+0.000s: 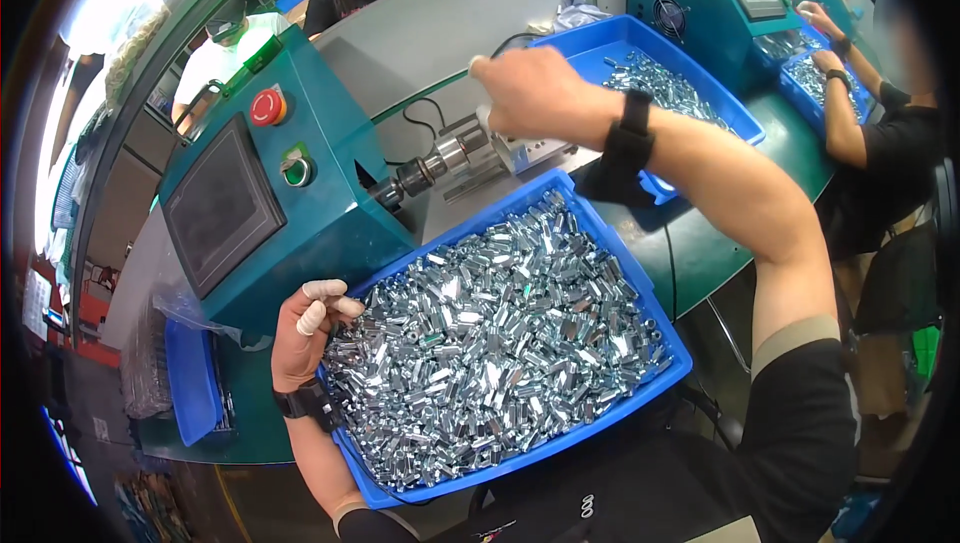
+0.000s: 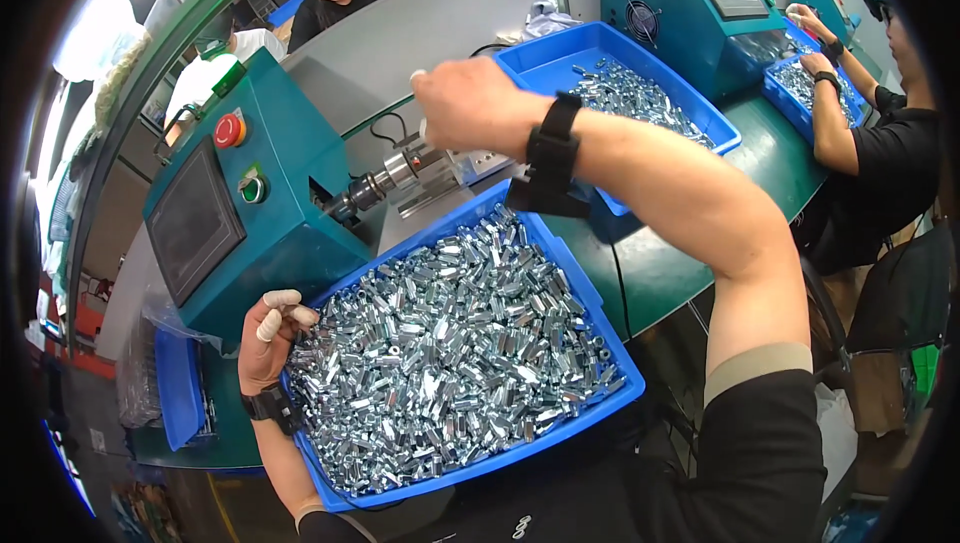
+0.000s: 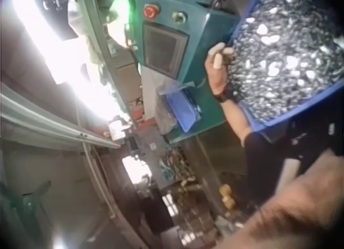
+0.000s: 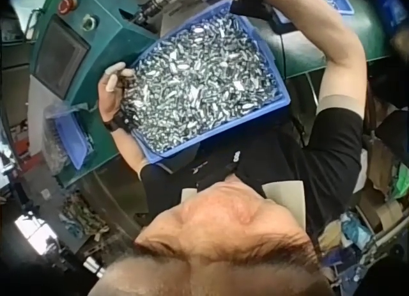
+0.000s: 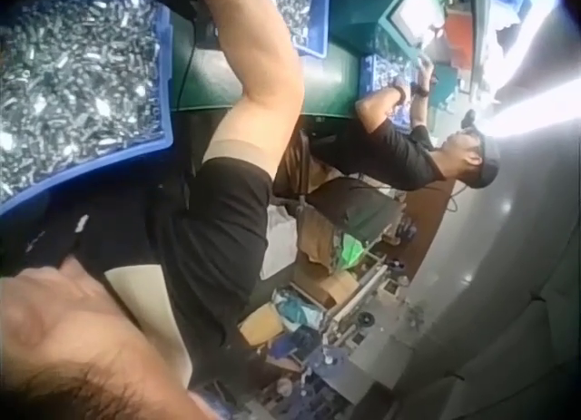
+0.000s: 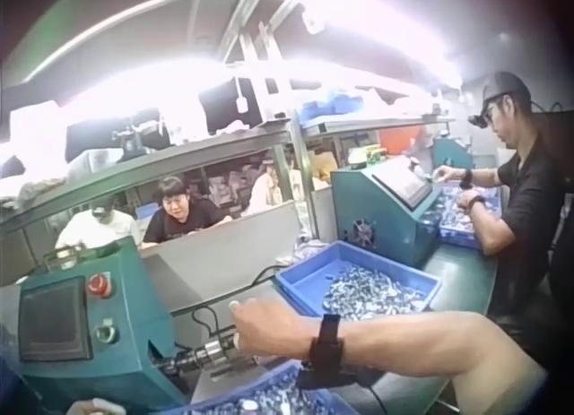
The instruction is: Operating a machine to process or stamp small metal components by feeding them from a bin into a jig.
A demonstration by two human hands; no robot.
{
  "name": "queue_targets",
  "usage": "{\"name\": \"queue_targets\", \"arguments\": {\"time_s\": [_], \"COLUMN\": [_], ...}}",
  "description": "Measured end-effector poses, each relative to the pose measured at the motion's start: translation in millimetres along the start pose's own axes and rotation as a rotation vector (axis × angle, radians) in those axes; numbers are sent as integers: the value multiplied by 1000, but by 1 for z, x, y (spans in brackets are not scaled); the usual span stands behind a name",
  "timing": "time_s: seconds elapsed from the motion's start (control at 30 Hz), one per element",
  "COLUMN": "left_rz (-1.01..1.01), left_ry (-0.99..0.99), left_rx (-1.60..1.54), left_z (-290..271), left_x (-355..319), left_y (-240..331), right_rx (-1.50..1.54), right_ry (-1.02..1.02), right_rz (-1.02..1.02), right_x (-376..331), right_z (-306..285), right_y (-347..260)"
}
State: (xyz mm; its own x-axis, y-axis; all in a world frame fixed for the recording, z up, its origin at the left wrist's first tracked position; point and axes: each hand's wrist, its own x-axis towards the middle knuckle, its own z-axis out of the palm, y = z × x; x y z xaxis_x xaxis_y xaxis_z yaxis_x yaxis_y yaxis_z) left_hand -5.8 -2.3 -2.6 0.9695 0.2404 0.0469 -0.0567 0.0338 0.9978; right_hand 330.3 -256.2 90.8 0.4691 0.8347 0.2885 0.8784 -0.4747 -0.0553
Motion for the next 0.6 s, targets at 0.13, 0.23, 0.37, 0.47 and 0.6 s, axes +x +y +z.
{"name": "queue_targets", "arguments": {"time_s": [0.13, 0.23, 0.37, 0.47, 0.6], "left_rz": [1, 6, 7, -2, 14], "left_ry": [-2, -34, -26, -13, -24], "left_rx": [-22, 19, 18, -4, -28], "left_z": [-2, -1, -10, -7, 0], "left_x": [-2, 2, -4, -4, 2], "left_y": [-3, 4, 3, 2, 1], "right_rx": [-87, -302, 302, 463, 414], "right_ry": [-4, 119, -251, -424, -367], "right_rz": [121, 166, 59, -185, -350], "right_x": [-11, -42, -93, -131, -145], "right_z": [1, -8, -14, -3, 12], "right_y": [56, 113, 62, 19, 6]}}
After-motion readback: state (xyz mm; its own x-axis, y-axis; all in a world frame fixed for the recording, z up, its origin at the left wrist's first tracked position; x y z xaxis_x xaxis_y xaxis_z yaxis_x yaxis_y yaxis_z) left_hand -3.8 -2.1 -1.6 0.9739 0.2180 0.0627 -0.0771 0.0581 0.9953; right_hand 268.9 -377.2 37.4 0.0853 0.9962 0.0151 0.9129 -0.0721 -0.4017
